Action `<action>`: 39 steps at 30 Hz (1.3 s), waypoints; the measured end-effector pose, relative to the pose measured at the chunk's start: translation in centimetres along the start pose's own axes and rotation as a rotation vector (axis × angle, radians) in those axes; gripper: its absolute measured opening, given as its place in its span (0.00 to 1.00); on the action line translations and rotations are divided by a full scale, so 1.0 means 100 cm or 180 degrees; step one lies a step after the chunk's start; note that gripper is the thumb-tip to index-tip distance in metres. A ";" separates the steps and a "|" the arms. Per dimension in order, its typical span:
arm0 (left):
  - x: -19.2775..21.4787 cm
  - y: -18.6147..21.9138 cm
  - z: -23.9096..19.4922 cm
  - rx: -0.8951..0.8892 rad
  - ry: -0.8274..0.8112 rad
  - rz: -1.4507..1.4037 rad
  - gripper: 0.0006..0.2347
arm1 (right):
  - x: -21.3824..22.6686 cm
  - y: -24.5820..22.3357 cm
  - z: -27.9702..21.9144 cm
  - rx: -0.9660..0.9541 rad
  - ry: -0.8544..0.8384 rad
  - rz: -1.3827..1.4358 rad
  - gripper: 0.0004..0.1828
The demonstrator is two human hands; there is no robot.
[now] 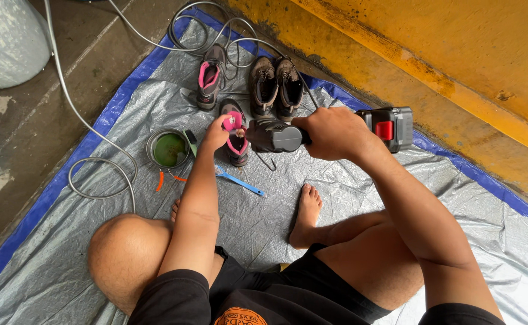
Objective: The person sits on a tarp and uses a cordless drill with a brush attachment to scrub the exterior of a hiking shoe. They rotate the shoe to clean different areas, including the toe, sides, and sole, while holding the shoe steady with their other hand.
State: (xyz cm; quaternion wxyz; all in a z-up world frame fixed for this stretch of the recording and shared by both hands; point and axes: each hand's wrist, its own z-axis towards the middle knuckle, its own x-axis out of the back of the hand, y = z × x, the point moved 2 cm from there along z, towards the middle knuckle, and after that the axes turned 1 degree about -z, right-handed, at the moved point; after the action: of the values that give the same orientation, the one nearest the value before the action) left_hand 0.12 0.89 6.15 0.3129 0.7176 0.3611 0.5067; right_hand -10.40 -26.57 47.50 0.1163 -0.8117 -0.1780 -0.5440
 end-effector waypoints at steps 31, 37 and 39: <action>-0.073 0.028 0.040 -0.0463 -0.0587 0.0410 0.29 | 0.019 0.051 -0.025 -0.0485 -0.0322 -0.0165 0.16; -0.061 0.035 0.029 -0.0426 -0.0606 0.0313 0.30 | 0.024 0.043 -0.024 -0.0427 -0.0393 -0.0244 0.16; -0.048 0.051 0.010 -0.0436 -0.0504 0.0062 0.29 | 0.015 0.042 -0.017 -0.0319 -0.0288 -0.0129 0.16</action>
State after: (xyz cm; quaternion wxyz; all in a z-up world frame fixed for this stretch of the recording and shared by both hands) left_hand 1.01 -5.93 7.63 0.3838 0.7358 0.2928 0.4749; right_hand -9.61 -30.78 49.53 0.0563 -0.8365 -0.1720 -0.5173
